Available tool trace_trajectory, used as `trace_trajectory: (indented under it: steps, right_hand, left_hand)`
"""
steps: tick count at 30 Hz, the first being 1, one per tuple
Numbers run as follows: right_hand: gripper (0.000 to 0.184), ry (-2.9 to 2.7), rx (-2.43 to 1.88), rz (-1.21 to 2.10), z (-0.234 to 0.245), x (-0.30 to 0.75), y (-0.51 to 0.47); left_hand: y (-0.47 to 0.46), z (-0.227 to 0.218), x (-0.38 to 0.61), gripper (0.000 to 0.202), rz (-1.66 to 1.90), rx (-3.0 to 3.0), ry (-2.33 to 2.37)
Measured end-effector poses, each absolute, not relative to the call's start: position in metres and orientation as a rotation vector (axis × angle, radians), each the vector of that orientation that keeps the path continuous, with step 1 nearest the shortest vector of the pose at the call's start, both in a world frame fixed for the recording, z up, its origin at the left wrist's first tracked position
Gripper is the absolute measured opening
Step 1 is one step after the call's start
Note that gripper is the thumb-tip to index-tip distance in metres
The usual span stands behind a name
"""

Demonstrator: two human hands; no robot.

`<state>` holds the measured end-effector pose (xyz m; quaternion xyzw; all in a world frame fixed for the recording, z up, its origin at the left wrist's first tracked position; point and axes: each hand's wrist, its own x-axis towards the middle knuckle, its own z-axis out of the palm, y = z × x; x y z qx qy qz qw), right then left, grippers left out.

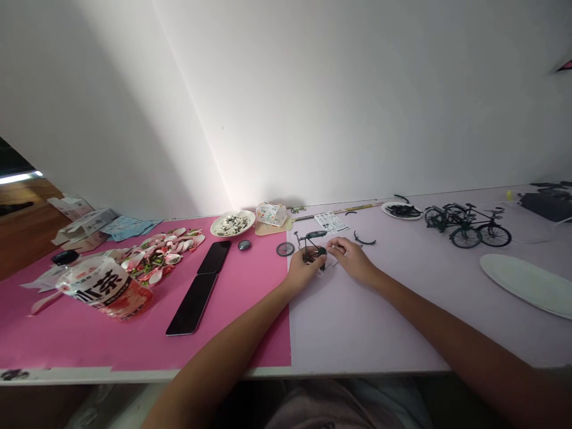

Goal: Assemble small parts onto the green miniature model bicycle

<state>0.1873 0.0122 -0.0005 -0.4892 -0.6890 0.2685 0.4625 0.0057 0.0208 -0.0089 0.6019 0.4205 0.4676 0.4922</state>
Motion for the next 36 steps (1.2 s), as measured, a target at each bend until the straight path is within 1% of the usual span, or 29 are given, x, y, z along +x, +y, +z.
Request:
trace_trajectory:
  steps: [9, 15, 24, 27, 36]
  right_hand:
    - [0.026, -1.723, -1.160, 0.655, -0.004, 0.187, 0.012]
    - [0.024, -1.738, -1.161, 0.654, -0.002, 0.186, 0.010]
    - [0.025, -1.711, -1.192, 0.669, -0.005, 0.186, 0.010]
    - [0.028, -1.649, -1.189, 0.766, -0.002, 0.185, 0.009]
    - [0.045, -1.374, -1.139, 1.158, 0.004, 0.184, 0.008]
  left_hand:
    - [0.024, -0.013, 0.003, 0.038, 1.107, 1.465, 0.925]
    - [0.024, -0.013, 0.003, 0.036, 1.092, 1.480, 0.911]
    - [0.025, -0.013, 0.004, 0.040, 1.089, 1.483, 0.905]
    - [0.025, -0.014, 0.003, 0.041, 1.092, 1.483, 0.905]
    - [0.020, -0.012, 0.004, 0.037, 1.080, 1.510, 0.920]
